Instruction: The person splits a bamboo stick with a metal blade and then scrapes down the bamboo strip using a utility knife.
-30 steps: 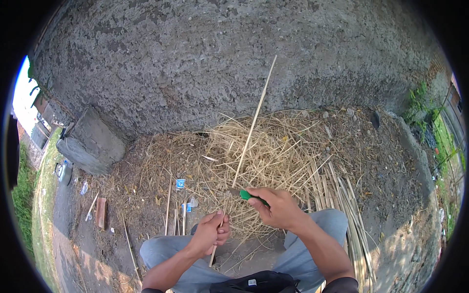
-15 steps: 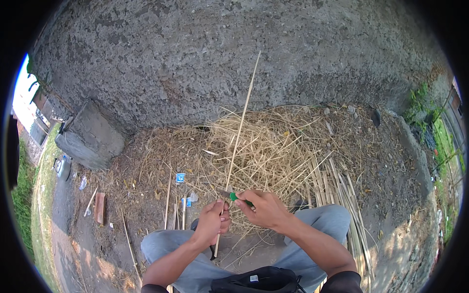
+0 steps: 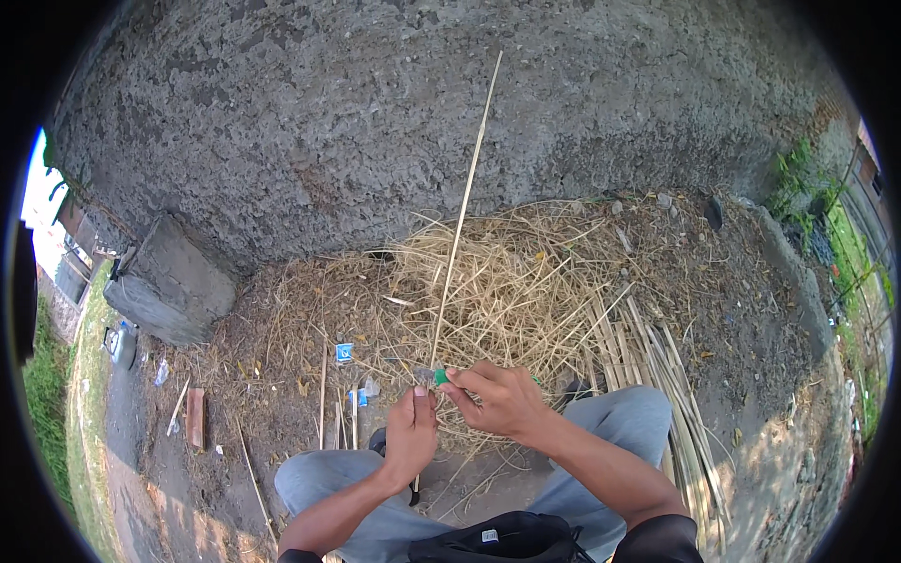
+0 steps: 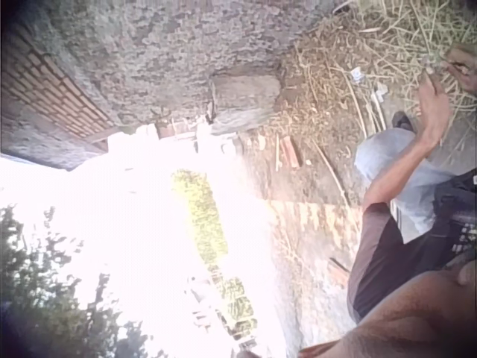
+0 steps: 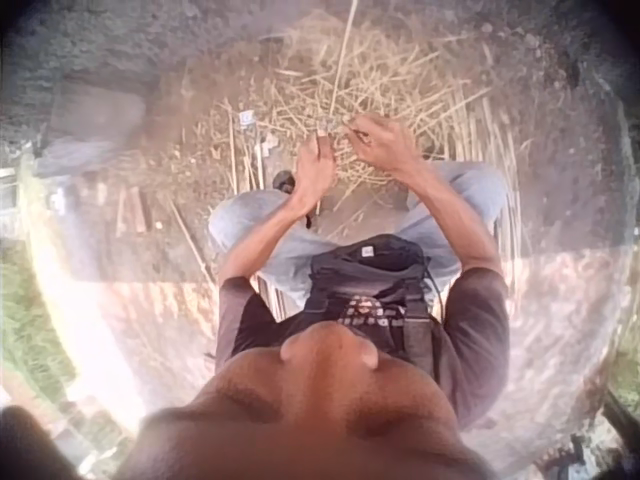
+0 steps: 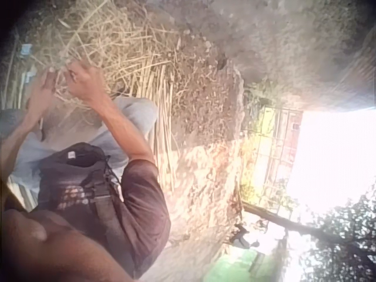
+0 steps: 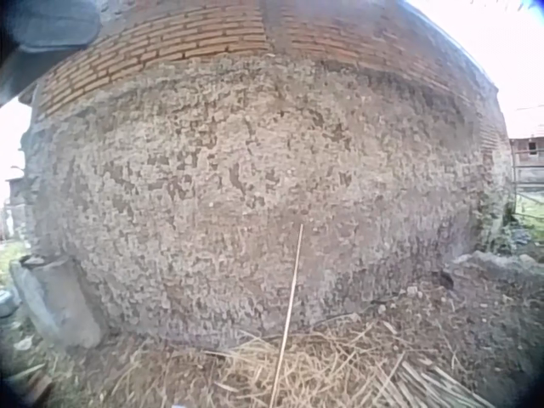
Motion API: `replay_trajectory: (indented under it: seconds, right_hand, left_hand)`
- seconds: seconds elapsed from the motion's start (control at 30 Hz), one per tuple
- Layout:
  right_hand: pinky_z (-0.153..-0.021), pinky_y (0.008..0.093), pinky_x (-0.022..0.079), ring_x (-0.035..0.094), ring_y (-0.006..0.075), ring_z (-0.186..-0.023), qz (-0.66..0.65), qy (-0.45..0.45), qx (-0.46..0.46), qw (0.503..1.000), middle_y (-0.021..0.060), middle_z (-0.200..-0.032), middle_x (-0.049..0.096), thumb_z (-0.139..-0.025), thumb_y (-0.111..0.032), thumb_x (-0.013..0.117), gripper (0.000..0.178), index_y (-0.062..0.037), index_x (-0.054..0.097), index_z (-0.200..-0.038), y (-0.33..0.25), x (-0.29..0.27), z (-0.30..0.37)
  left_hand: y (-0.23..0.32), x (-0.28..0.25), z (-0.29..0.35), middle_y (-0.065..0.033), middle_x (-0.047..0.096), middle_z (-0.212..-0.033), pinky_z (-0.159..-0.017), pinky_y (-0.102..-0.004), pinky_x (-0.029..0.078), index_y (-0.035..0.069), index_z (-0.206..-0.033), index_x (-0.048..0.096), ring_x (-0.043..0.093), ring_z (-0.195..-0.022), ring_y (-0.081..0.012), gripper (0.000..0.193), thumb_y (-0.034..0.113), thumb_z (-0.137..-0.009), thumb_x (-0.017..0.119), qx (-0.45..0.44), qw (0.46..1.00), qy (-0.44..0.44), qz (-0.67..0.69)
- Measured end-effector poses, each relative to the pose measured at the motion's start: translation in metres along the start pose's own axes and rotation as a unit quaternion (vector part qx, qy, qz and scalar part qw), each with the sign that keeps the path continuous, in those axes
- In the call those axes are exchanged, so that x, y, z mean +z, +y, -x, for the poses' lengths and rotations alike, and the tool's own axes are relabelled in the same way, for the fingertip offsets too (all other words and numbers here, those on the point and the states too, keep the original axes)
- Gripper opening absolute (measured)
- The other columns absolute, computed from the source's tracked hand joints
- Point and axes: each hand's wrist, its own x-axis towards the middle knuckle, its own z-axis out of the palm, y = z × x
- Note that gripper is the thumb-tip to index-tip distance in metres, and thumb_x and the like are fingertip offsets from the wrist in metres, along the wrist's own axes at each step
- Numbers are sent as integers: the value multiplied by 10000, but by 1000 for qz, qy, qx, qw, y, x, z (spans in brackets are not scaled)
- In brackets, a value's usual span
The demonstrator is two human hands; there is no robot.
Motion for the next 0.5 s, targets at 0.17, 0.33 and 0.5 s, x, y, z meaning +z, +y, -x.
replay_trajectory:
  seconds: [0.17, 0.33, 0.5]
  right_hand:
    - [-395, 310, 430, 594, 212, -486, 2, 11, 27, 1000, 66, -678, 644, -783, -151, 755, 128, -63, 697, -856, 2, 0, 2]
    - [-435, 309, 466, 632, 228, -527, -9, 61, 69, 996, 108, -724, 672, -798, -154, 747, 137, -37, 689, -842, 26, -3, -16]
    - [-448, 303, 460, 632, 202, -528, -23, 94, 64, 993, 136, -736, 683, -818, -156, 733, 175, -6, 650, -787, 31, -4, -24]
  left_hand:
    - [2, 4, 0, 20, 426, -591, -468, -250, 348, 23, -800, 504, 398, -521, -62, 395, 291, -1042, 344, 11, 999, 6, -45]
    - [6, 8, 13, 20, 428, -596, -468, -248, 349, 23, -810, 502, 392, -523, -57, 372, 274, -1041, 352, -18, 999, -26, 6]
    - [15, 4, 19, 18, 428, -602, -471, -246, 351, 18, -823, 496, 383, -525, -55, 367, 278, -1041, 357, -17, 999, -39, -21]
